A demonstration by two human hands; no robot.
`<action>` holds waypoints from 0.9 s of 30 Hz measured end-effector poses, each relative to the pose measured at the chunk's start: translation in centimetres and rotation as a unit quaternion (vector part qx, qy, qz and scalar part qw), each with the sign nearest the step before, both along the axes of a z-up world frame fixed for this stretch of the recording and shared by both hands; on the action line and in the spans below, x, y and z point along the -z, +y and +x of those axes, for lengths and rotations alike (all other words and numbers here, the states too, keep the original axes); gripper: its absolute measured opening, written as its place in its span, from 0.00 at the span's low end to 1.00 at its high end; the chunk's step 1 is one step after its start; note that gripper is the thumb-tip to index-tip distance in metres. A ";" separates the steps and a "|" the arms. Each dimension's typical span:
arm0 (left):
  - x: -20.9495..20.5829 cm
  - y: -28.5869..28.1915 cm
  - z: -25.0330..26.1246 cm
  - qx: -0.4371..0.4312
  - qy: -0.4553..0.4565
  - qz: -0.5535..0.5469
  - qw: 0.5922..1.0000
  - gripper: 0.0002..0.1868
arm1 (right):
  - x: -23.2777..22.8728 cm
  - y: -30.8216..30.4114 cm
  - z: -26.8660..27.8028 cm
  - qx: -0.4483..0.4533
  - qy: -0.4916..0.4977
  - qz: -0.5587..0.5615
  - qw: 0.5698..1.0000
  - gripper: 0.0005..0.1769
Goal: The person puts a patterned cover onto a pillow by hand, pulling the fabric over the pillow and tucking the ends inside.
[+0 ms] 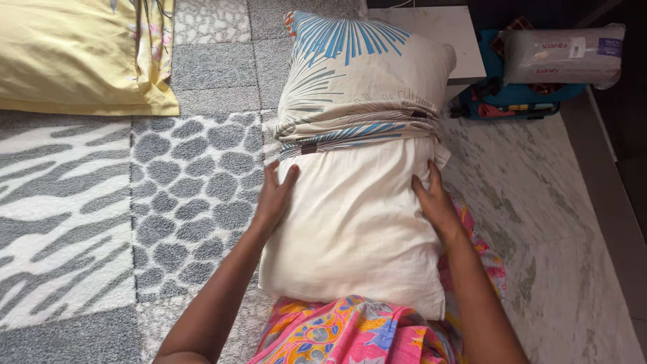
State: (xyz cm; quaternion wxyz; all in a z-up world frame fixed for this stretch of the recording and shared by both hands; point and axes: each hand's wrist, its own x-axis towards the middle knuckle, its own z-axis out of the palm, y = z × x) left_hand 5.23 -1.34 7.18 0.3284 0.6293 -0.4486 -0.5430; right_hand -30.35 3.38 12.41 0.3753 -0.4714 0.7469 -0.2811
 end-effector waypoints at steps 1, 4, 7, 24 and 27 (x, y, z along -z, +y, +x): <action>-0.2 0.3 -0.1 0.007 0.020 0.023 1.000 0.53 | 0.0 -0.9 -0.3 0.010 -0.019 0.022 1.000 0.45; -1.8 -0.7 -2.7 -0.024 0.069 0.052 0.996 0.55 | 1.0 -4.3 -3.1 0.010 -0.054 0.055 0.997 0.47; -3.1 0.2 -6.8 -0.008 0.101 -0.062 0.993 0.59 | 2.5 -8.2 -8.3 -0.057 -0.049 0.015 0.997 0.45; 3.4 11.1 -10.6 0.324 0.059 -0.055 0.943 0.27 | -4.2 -0.9 -11.4 -0.071 0.194 0.074 0.976 0.30; 3.7 10.4 -5.1 0.154 -0.029 -0.054 0.986 0.23 | -7.7 1.0 -7.3 -0.098 0.240 0.059 0.964 0.28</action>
